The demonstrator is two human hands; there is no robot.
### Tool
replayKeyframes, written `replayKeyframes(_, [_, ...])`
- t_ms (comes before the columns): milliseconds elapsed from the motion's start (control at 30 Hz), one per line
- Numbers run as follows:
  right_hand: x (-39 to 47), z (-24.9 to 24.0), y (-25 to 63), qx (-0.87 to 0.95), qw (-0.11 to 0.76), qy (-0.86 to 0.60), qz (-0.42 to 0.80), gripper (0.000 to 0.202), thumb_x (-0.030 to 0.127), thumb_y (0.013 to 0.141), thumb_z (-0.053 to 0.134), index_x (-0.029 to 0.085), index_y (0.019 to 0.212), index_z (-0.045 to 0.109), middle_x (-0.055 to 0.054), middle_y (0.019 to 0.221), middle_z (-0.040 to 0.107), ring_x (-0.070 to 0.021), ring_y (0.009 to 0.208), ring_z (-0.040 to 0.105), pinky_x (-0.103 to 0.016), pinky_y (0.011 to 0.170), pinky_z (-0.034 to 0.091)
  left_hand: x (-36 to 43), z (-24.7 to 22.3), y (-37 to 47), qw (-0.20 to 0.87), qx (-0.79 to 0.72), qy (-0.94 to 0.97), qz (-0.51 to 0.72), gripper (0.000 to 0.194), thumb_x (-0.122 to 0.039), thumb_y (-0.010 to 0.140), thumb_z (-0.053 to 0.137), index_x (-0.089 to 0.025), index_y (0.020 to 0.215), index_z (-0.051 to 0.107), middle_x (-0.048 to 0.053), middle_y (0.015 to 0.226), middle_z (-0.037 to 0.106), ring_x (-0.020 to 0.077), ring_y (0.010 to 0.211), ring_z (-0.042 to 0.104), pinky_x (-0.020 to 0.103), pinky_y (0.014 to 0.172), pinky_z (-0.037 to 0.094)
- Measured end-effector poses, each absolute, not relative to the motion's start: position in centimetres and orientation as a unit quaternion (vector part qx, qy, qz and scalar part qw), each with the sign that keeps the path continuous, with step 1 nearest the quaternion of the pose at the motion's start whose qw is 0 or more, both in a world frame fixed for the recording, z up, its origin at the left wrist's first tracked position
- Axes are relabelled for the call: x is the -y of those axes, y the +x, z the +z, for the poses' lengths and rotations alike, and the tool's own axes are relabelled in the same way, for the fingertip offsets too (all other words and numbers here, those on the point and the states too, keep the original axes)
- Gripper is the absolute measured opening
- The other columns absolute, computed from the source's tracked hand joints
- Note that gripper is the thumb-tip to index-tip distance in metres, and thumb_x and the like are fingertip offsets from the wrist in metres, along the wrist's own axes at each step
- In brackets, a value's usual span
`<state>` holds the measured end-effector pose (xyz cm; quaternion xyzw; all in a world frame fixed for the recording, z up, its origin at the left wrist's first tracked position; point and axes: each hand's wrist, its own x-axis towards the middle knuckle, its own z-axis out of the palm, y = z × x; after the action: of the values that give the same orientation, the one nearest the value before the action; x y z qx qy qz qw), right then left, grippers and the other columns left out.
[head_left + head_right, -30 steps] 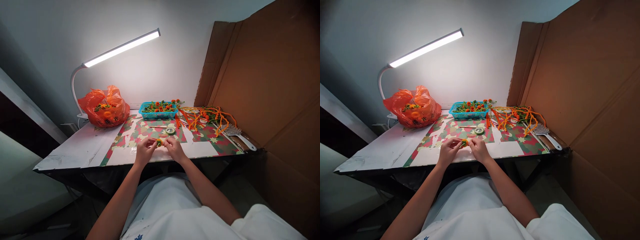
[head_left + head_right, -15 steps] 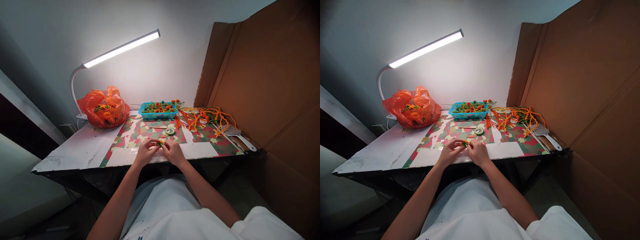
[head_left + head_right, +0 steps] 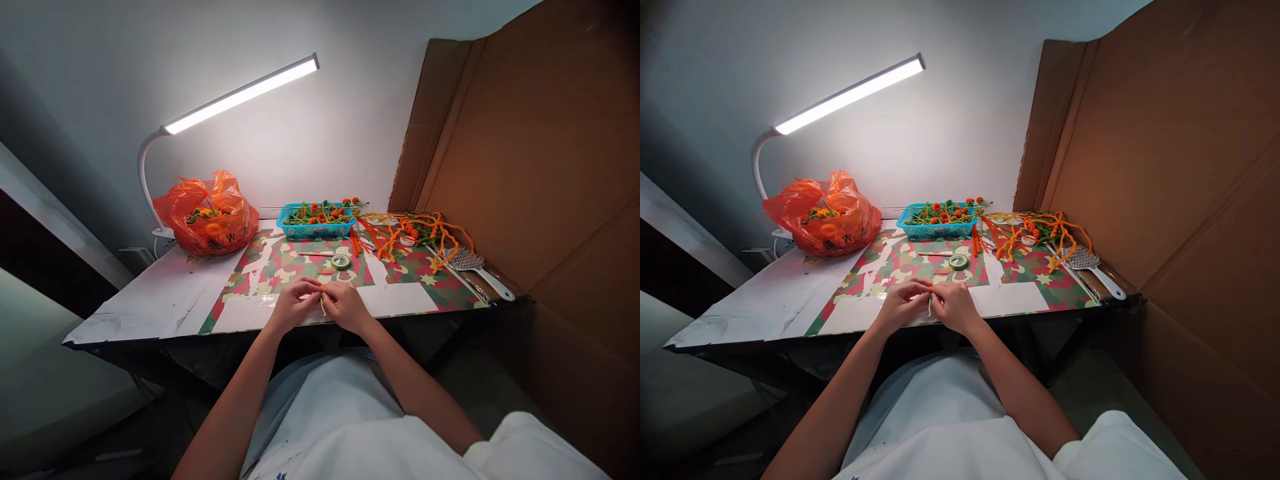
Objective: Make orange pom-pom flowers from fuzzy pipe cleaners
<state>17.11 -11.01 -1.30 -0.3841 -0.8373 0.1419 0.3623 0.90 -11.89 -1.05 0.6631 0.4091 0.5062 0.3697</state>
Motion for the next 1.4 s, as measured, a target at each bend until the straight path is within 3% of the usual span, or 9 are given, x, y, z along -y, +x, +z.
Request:
replayKeyframes(133, [10.9,-1.3,17.1,0.833,0.374,-0.374,0.16,0.02,0.018,0.087,0.042,0.018,0.072,0.054,-0.001,0.073,0.057,-0.0134,0.072,0.05,-0.025,0.066,0.032,11.9,-1.0,0.9,0.365,-0.41,0.66,0.514,0.023,-0.04,0.074,0.067,-0.019,0.078,0.073,0.01,0.096,0.065,0.0208,0.089,0.062,0.031,0.071,0.056])
replayKeyframes(300, [10.3,-1.1,17.3,0.782,0.438,-0.366,0.249,0.027,0.026,0.09,0.039,0.019,0.065,0.046,0.001,0.065,0.049,-0.0125,0.063,0.046,-0.023,0.059,0.032,12.0,-0.7,0.9,0.459,-0.419,0.555,0.553,0.04,-0.043,0.07,0.07,-0.017,0.101,0.067,0.01,0.098,0.069,0.0208,0.087,0.066,0.036,0.077,0.057])
replayKeyframes(567, [9.6,-0.8,17.7,0.728,0.452,-0.351,0.377,0.022,0.033,0.088,0.043,0.018,0.078,0.056,-0.001,0.073,0.058,-0.0134,0.068,0.053,-0.024,0.062,0.04,11.3,-1.0,0.5,0.49,-0.435,0.538,0.53,0.037,-0.046,0.07,0.07,-0.016,0.092,0.065,0.008,0.088,0.072,0.0214,0.079,0.069,0.031,0.064,0.058])
replayKeyframes(700, [7.5,1.2,17.6,0.751,0.459,-0.372,0.296,0.013,0.031,0.084,0.053,0.019,0.087,0.056,-0.001,0.077,0.059,-0.0134,0.069,0.053,-0.024,0.063,0.04,9.0,0.8,0.9,0.447,-0.434,0.575,0.531,0.037,-0.046,0.067,0.072,-0.016,0.089,0.064,0.007,0.086,0.07,0.0206,0.078,0.068,0.031,0.061,0.058])
replayKeyframes(767, [6.1,2.6,17.4,0.802,0.417,-0.382,0.193,0.011,0.025,0.085,0.052,0.019,0.076,0.054,-0.001,0.075,0.057,-0.0141,0.071,0.051,-0.025,0.064,0.037,7.3,1.7,1.2,0.414,-0.42,0.599,0.541,0.036,-0.045,0.067,0.071,-0.016,0.086,0.063,0.006,0.082,0.069,0.0188,0.074,0.067,0.03,0.059,0.058])
replayKeyframes(933, [3.0,3.8,16.8,0.846,0.294,-0.443,0.025,0.017,0.024,0.091,0.045,0.018,0.077,0.053,-0.004,0.081,0.058,-0.0171,0.079,0.051,-0.027,0.068,0.032,3.5,1.5,1.4,0.344,-0.417,0.617,0.571,0.032,-0.044,0.067,0.069,-0.017,0.08,0.058,0.0,0.069,0.062,0.0146,0.065,0.063,0.028,0.054,0.057])
replayKeyframes(1000, [2.4,3.1,16.7,0.855,0.278,-0.436,0.03,0.02,0.023,0.092,0.043,0.018,0.074,0.052,-0.003,0.078,0.058,-0.0158,0.075,0.05,-0.026,0.066,0.03,3.0,0.7,1.2,0.353,-0.415,0.615,0.57,0.031,-0.044,0.069,0.067,-0.017,0.08,0.057,0.0,0.067,0.06,0.0142,0.064,0.062,0.027,0.055,0.057])
replayKeyframes(1167, [2.0,0.7,16.8,0.845,0.349,-0.392,0.098,0.018,0.018,0.092,0.04,0.018,0.079,0.053,-0.002,0.076,0.057,-0.0135,0.069,0.048,-0.024,0.062,0.03,3.3,-0.4,0.7,0.359,-0.412,0.629,0.552,0.028,-0.043,0.071,0.065,-0.019,0.079,0.052,-0.002,0.067,0.057,0.0141,0.065,0.061,0.028,0.058,0.056])
replayKeyframes(1400, [1.9,-0.1,17.0,0.868,0.349,-0.342,0.087,0.021,0.018,0.092,0.04,0.019,0.079,0.056,-0.002,0.082,0.06,-0.0149,0.074,0.049,-0.025,0.067,0.032,3.7,-0.1,0.3,0.177,-0.433,0.767,0.44,0.016,-0.035,0.081,0.053,-0.02,0.077,0.055,0.001,0.074,0.058,0.0139,0.067,0.056,0.022,0.055,0.046])
